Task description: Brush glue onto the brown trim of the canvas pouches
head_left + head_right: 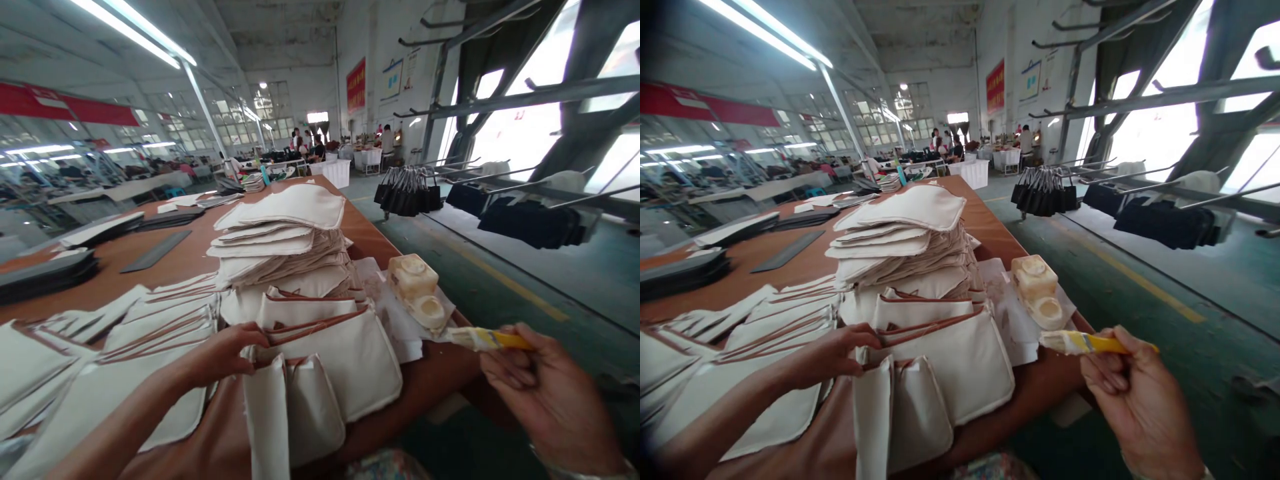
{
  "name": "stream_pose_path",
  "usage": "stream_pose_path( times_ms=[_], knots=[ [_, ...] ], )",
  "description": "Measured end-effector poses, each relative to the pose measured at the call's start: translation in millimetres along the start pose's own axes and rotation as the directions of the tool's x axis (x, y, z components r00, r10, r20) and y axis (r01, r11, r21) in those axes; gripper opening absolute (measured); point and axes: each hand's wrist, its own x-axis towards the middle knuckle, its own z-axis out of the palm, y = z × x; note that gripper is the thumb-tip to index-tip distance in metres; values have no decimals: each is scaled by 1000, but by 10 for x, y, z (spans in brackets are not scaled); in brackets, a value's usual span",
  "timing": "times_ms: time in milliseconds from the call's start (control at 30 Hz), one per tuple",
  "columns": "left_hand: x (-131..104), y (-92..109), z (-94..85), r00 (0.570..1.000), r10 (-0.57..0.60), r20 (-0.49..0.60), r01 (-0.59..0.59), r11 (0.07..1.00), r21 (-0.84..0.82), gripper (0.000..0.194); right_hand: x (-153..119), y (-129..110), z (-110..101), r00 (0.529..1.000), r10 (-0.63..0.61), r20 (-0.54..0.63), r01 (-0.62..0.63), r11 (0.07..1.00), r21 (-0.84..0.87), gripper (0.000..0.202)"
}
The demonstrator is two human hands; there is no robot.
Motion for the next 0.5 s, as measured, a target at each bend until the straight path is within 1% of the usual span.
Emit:
stream_pose_path(
  times_ms=[33, 100, 167, 200, 267, 333, 400, 500],
  knots=[
    [-26, -79, 23, 999, -34, -39, 37, 995, 89, 18, -13, 88, -17, 999, 33, 1, -33, 999, 4, 25],
    [-44, -116, 122, 989, -50, -137, 77, 976, 202, 20, -46, 246, -31, 994, 112, 10, -112, 993, 23, 24],
    [-20, -12, 287, 978, -11, -211, 58, 974, 219, 23, -83, 379, -14, 991, 133, 32, -133, 991, -9, 24],
    [3, 76, 384, 975, 12, -221, 34, 979, 202, 24, -102, 435, 4, 990, 134, 47, -132, 991, -30, 26],
    [57, 270, 572, 980, 36, -197, -2, 985, 171, 23, -137, 529, 44, 988, 131, 87, -125, 990, -71, 30],
    [106, 429, 708, 988, 13, -151, 14, 984, 179, 22, -168, 607, 71, 980, 149, 132, -136, 985, -102, 33],
    [143, 508, 767, 991, -31, -131, 56, 980, 192, 19, -194, 673, 74, 972, 177, 156, -158, 980, -122, 31],
    [190, 486, 755, 991, -69, -115, 82, 990, 115, 21, -220, 756, 48, 964, 222, 144, -204, 970, -129, 28]
  ],
)
